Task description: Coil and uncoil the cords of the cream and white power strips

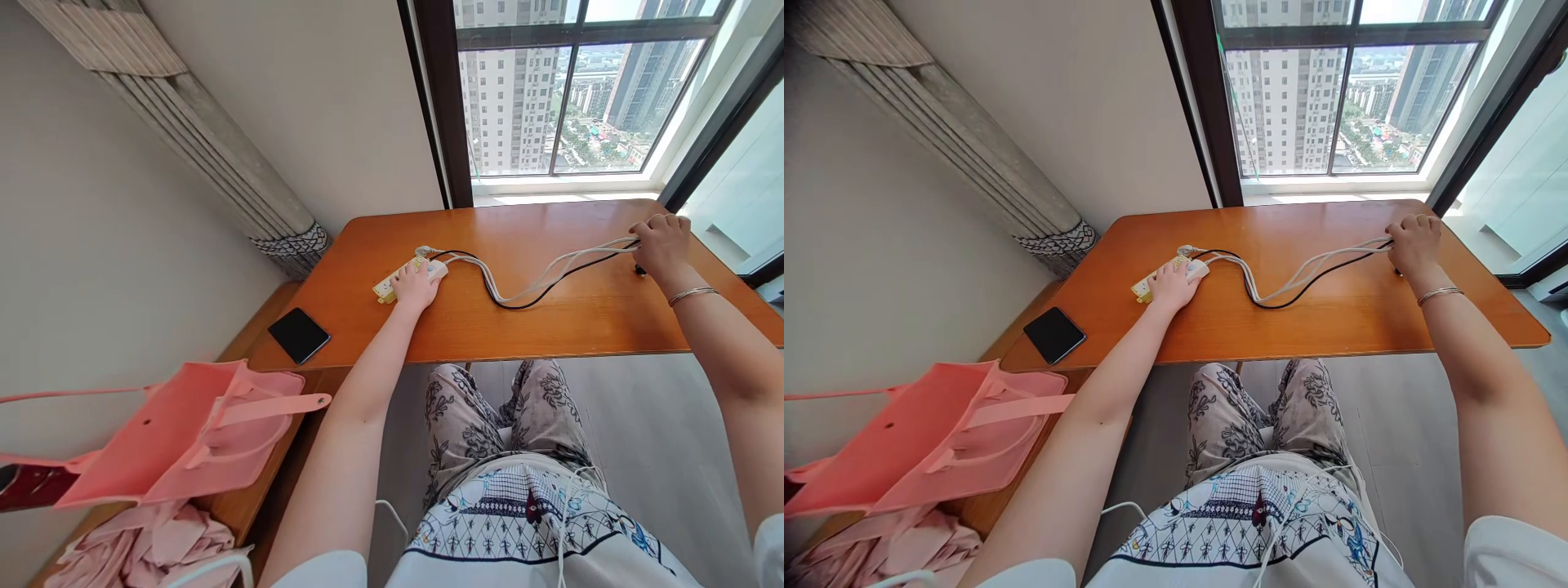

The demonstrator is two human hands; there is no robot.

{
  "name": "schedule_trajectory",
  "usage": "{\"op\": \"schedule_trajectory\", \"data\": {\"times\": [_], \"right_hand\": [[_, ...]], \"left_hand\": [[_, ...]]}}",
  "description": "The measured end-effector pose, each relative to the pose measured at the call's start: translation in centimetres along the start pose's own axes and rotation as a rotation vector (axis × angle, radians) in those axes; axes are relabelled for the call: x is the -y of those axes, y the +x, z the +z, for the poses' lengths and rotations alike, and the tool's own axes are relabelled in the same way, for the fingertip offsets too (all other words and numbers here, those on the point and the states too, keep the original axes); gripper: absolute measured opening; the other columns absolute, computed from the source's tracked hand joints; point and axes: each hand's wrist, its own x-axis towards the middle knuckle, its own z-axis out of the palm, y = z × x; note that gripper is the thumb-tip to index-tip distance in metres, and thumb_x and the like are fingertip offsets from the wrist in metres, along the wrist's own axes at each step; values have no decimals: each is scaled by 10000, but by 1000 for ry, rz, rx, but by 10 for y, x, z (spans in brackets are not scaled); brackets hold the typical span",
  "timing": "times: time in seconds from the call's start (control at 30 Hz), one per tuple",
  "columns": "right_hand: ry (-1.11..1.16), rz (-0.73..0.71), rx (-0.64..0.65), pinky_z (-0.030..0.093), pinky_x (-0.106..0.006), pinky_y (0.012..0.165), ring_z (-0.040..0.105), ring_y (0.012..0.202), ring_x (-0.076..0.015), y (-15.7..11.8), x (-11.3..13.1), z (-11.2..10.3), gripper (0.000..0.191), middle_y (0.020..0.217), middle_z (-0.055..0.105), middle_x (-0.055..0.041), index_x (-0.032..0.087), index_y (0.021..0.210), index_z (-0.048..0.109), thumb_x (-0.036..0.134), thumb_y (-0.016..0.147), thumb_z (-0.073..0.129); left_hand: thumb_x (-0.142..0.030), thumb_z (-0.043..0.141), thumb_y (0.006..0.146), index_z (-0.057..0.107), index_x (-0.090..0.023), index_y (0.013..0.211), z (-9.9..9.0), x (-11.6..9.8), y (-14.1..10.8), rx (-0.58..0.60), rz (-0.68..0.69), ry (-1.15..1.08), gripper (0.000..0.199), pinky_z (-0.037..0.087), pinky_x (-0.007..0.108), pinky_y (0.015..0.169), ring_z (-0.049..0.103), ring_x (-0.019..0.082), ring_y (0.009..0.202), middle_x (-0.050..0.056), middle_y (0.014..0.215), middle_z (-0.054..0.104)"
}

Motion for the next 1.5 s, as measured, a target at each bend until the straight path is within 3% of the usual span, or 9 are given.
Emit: {"op": "schedule_trajectory", "data": {"times": [0.2,0.37,0.57,0.73,0.87,1.1,1.2,1.37,1.5], "right_hand": [[-8,-499,306,303,-497,1007,631,926,-266,-40,19,6,161,912,736,-101,241,846,753,265,713,666],[128,-537,585,352,-548,1060,659,1129,-354,-63,45,-12,532,1144,763,-122,267,1195,759,551,751,687],[400,-562,576,408,-536,1133,558,1353,-416,-91,112,-29,969,1459,598,-217,155,1555,494,737,800,665],[378,-648,563,458,-471,1100,619,1275,-366,-110,169,-30,748,1376,640,-209,116,1516,515,502,899,688],[328,-571,632,511,-382,970,679,1197,-296,-105,192,-28,439,1313,688,-151,167,1408,577,212,977,508],[275,-208,555,509,-372,896,695,1160,-307,-77,227,-9,360,1292,676,-197,137,1321,566,163,1013,382],[389,-153,582,489,-386,994,643,1257,-314,-64,239,-3,352,1361,643,-193,141,1315,561,286,997,520],[611,-143,685,474,-405,1045,575,1324,-349,-57,244,-4,869,1444,586,-180,179,1331,554,745,711,777],[857,-44,624,478,-356,976,626,1178,-283,-58,245,7,601,1288,677,-145,190,1157,643,659,796,740]], "left_hand": [[-533,516,926,520,-119,1494,-4,1,7,-20,-94,35,703,360,644,1086,438,489,1377,303,1514,504],[-577,459,944,558,-123,1464,-3,6,9,-34,-84,19,698,360,624,1103,446,477,1383,280,1513,526],[-521,361,992,566,-120,1443,-7,27,19,-86,-177,-74,637,366,564,1141,488,421,1401,258,1521,541],[-577,494,942,540,-88,1450,-13,51,31,96,-311,-124,706,457,532,1064,561,435,1350,288,1466,588],[-605,528,928,616,-68,1366,-17,62,37,147,-269,-87,699,505,485,1008,596,429,1321,285,1420,628],[-695,542,896,668,-35,1285,-16,64,41,176,-283,-50,776,524,474,998,597,440,1323,304,1413,624],[-669,664,835,672,-56,1256,-13,64,42,130,-316,-109,744,521,469,1021,609,432,1314,304,1403,629],[-473,907,663,648,-116,1210,-8,66,45,78,-457,-390,703,536,463,1027,626,399,1306,273,1418,627],[-364,952,602,666,-149,1043,-5,66,49,44,-491,-632,568,568,486,963,675,401,1211,244,1279,706]]}}
